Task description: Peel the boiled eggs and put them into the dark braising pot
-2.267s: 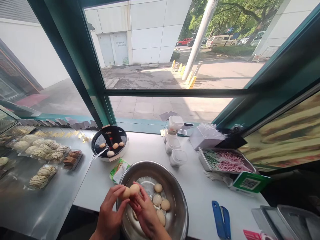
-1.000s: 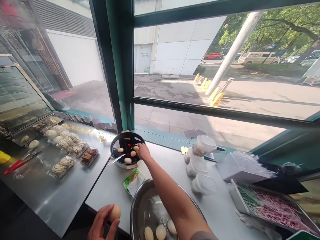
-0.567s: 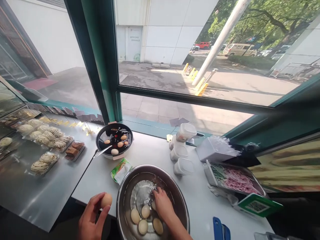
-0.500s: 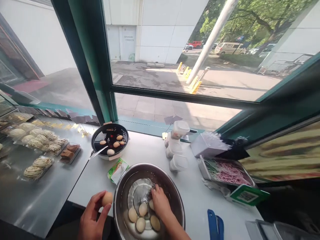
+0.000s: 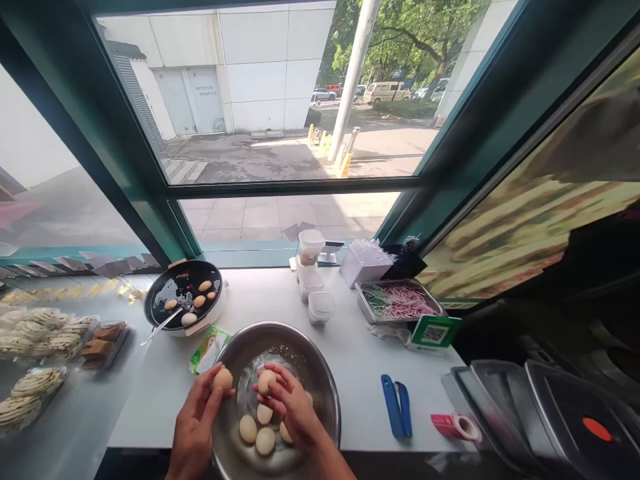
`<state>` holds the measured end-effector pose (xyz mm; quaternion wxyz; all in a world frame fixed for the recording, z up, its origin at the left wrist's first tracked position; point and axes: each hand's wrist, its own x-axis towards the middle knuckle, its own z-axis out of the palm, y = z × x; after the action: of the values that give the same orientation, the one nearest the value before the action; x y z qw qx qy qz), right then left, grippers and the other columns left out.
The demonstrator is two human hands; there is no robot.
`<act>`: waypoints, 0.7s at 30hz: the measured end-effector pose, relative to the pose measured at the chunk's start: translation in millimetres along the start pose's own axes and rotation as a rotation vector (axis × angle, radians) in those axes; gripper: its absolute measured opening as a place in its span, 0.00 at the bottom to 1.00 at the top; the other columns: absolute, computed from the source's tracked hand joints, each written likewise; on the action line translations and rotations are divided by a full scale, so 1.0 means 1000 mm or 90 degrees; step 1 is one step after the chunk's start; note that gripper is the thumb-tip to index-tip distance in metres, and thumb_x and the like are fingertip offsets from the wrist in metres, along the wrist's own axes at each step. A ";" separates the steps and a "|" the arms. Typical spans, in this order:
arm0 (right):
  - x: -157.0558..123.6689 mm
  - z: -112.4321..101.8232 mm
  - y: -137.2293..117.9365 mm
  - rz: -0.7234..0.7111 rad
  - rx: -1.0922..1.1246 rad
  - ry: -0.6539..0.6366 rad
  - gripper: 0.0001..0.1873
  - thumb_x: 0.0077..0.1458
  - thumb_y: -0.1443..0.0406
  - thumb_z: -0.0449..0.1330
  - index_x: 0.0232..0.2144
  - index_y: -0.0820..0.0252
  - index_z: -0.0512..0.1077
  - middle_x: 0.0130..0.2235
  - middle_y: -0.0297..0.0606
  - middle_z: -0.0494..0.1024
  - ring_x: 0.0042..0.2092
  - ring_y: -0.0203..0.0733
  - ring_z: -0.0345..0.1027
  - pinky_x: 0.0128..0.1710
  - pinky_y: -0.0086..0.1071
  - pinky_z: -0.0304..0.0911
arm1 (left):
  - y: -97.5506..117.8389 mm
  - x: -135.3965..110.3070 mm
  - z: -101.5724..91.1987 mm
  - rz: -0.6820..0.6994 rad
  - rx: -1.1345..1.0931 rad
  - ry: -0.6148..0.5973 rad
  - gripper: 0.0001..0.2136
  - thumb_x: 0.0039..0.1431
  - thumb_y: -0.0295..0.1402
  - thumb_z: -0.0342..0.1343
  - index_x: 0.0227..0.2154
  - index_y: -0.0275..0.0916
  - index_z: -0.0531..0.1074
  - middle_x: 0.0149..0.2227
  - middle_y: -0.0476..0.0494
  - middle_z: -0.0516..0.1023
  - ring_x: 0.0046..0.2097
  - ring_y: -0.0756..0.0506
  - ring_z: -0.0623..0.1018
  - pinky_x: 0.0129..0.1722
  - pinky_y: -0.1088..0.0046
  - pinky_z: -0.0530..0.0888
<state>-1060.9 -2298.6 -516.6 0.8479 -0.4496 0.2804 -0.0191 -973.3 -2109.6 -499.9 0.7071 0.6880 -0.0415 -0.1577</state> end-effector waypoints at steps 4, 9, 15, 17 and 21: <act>-0.014 0.017 -0.008 -0.026 0.022 0.016 0.31 0.45 0.51 0.78 0.50 0.48 0.77 0.46 0.37 0.80 0.51 0.53 0.79 0.52 0.43 0.70 | 0.000 0.002 0.000 -0.189 -0.244 -0.106 0.29 0.61 0.53 0.62 0.59 0.41 0.74 0.60 0.32 0.79 0.49 0.36 0.86 0.49 0.59 0.84; -0.027 0.021 -0.017 -0.021 0.066 -0.013 0.32 0.45 0.53 0.78 0.52 0.48 0.77 0.52 0.39 0.80 0.55 0.53 0.76 0.56 0.44 0.68 | 0.016 -0.005 0.004 -0.158 -0.226 -0.109 0.31 0.58 0.46 0.68 0.61 0.40 0.72 0.47 0.37 0.85 0.45 0.40 0.86 0.49 0.65 0.83; -0.030 0.020 -0.010 -0.020 0.104 -0.018 0.31 0.45 0.54 0.78 0.52 0.48 0.77 0.52 0.38 0.78 0.56 0.55 0.76 0.61 0.48 0.68 | 0.013 -0.008 0.005 -0.036 0.016 -0.050 0.31 0.56 0.50 0.68 0.59 0.40 0.73 0.53 0.35 0.83 0.49 0.38 0.86 0.49 0.63 0.84; -0.028 0.020 -0.006 -0.023 0.104 -0.020 0.32 0.45 0.53 0.78 0.52 0.48 0.77 0.52 0.39 0.78 0.55 0.55 0.77 0.60 0.50 0.69 | 0.010 -0.006 0.003 0.069 0.117 -0.006 0.27 0.57 0.48 0.67 0.56 0.42 0.74 0.58 0.35 0.81 0.55 0.37 0.83 0.53 0.62 0.82; -0.027 0.022 -0.002 -0.024 0.102 -0.032 0.33 0.44 0.54 0.79 0.53 0.48 0.76 0.54 0.40 0.78 0.55 0.55 0.77 0.61 0.51 0.69 | 0.008 -0.002 0.000 0.298 0.297 -0.036 0.19 0.62 0.40 0.64 0.56 0.45 0.77 0.58 0.38 0.81 0.58 0.38 0.81 0.57 0.60 0.81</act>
<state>-1072.3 -2275.4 -493.6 0.8874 -0.3857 0.2483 -0.0464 -973.5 -2109.4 -491.8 0.5458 0.7987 -0.2534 0.0040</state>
